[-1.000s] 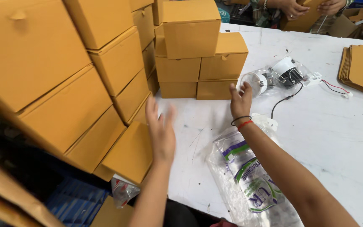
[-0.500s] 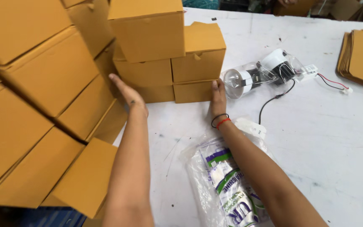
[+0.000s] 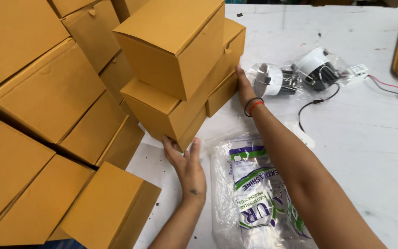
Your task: The person wraps LED light fixtures in plastic bags and places them into cardboard boxes. The person repeatedly picks up a light, wraps it, and boxes it, stacking the finished boxes on the table.
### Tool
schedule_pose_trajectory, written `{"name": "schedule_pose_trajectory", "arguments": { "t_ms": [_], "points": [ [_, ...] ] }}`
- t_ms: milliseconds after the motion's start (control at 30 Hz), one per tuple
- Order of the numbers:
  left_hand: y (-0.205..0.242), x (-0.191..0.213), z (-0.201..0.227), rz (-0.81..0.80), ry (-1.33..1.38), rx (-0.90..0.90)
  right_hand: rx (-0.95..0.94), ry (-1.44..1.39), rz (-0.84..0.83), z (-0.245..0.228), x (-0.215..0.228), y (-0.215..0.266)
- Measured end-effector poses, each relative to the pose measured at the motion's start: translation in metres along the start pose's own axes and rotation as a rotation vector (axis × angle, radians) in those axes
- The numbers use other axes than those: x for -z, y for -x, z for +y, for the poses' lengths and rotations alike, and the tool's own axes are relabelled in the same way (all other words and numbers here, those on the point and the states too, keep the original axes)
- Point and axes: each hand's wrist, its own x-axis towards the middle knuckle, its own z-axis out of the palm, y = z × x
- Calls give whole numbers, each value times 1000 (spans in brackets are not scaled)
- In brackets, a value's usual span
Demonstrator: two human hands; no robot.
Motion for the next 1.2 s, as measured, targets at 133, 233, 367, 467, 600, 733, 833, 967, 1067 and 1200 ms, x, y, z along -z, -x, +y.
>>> {"name": "schedule_pose_trajectory", "arguments": {
  "t_ms": [133,233,367,467,600,733,833,967,1067,1200],
  "points": [
    [-8,4,-3,-35,-59,-135,155,89,17,20,-54,-41],
    [-26,0,-13,-40,-174,-208,111,291,262,38,-91,-54],
    [-53,-2,-31,-34,-137,-222,243,315,272,47,-115,-57],
    [-63,-6,-45,-46,-249,-207,158,403,117,44,-114,-50],
    [-75,-7,-56,-22,-306,-232,115,362,178,31,-113,-46],
    [-96,7,-75,108,-383,-263,480,616,624,11,-85,-57],
    [-113,14,-84,169,-448,-294,637,912,533,-14,-55,-80],
    [-123,13,-88,152,-519,-243,315,1146,394,-40,-33,-109],
    [-121,12,-87,132,-606,-265,257,1073,272,-46,-26,-118],
    [-116,12,-82,130,-599,-323,296,894,161,-51,-13,-118]
  ]
}}
